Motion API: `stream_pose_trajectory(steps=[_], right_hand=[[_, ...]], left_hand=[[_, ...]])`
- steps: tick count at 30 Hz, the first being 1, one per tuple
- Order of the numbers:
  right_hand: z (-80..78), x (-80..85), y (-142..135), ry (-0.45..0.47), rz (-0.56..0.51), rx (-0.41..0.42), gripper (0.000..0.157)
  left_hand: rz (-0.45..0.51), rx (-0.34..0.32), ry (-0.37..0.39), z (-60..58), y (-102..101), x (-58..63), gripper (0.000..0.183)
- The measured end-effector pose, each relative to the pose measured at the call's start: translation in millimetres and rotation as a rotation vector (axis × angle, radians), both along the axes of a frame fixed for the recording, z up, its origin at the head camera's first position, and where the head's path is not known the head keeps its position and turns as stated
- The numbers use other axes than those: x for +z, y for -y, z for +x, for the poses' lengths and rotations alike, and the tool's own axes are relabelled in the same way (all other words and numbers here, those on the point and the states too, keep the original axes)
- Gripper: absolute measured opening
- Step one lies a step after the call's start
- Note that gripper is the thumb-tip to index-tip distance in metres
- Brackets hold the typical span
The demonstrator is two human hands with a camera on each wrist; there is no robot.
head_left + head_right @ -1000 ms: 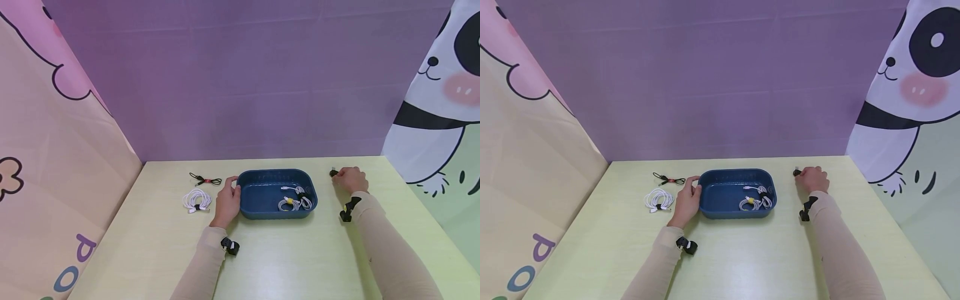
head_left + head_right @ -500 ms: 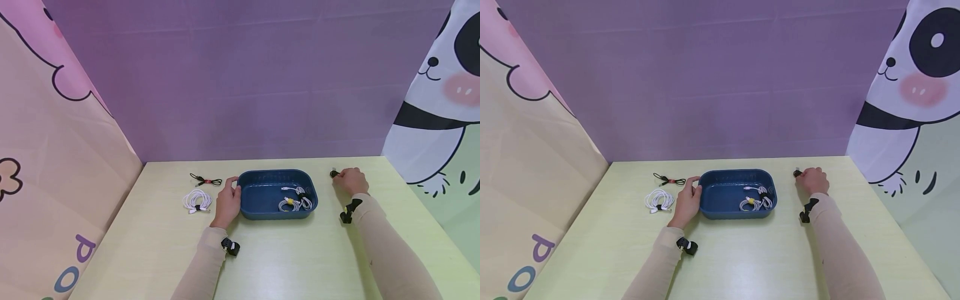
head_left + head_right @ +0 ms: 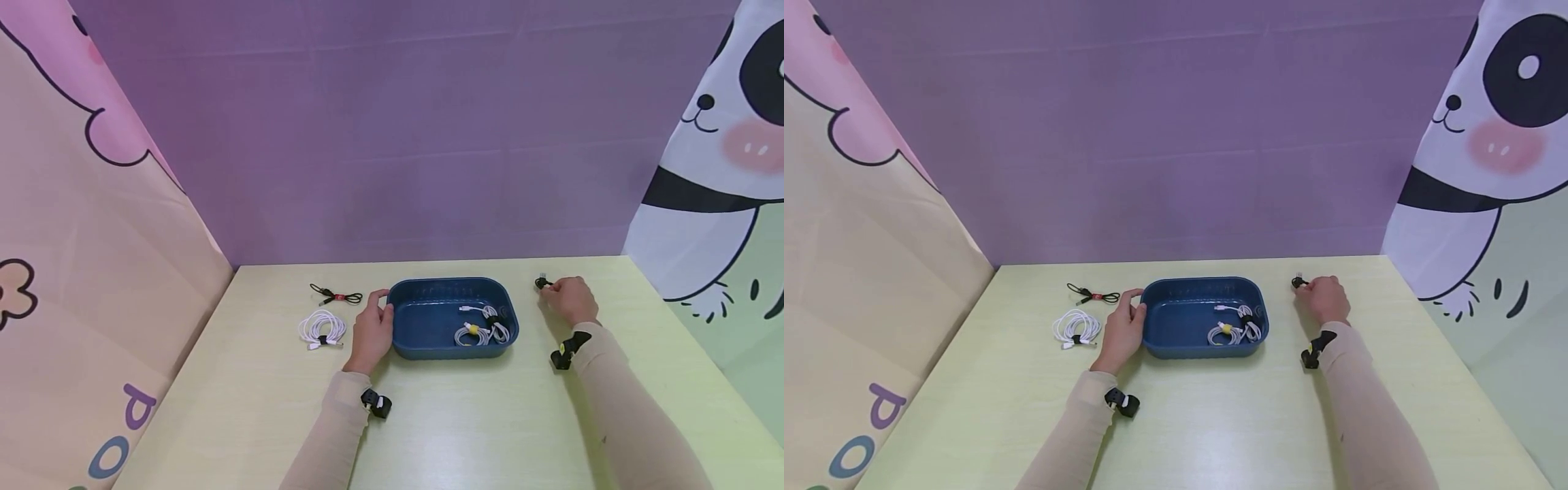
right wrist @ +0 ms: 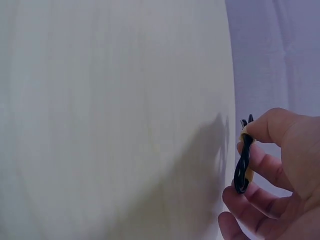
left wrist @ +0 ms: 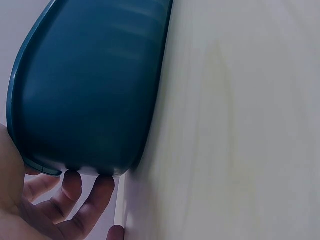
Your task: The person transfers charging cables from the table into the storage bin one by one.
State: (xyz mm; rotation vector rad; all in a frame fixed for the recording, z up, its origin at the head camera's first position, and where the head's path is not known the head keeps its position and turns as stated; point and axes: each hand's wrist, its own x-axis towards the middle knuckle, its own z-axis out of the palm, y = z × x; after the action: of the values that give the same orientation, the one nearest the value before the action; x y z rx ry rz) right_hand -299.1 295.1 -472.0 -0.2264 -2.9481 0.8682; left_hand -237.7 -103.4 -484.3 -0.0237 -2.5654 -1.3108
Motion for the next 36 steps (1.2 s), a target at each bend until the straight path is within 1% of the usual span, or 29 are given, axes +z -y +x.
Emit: stream_pose_trajectory(steps=[7, 14, 24, 32, 36], right_hand=[[3.8, 1.6, 6.2, -0.04, -0.038, -0.012, 0.032], [10.2, 5.5, 11.3, -0.06, -0.101, -0.034, 0.035], [15.8, 6.3, 19.7, -0.174, -0.177, -0.095, 0.036], [19.7, 8.5, 23.9, -0.186, -0.225, -0.12, 0.037], [22.7, 9.0, 25.0, -0.207, -0.247, -0.131, 0.038]], left_hand=[[0.002, 0.0, -0.006, -0.3, 0.1, -1.1, 0.036], [-0.004, -0.003, -0.015, -0.4, 0.5, -1.1, 0.036], [-0.005, -0.003, -0.015, 0.2, 1.0, 0.0, 0.036], [-0.009, 0.007, -0.008, -1.0, 0.1, 0.1, 0.036], [-0.007, 0.004, -0.002, -1.0, -0.2, -0.6, 0.036]])
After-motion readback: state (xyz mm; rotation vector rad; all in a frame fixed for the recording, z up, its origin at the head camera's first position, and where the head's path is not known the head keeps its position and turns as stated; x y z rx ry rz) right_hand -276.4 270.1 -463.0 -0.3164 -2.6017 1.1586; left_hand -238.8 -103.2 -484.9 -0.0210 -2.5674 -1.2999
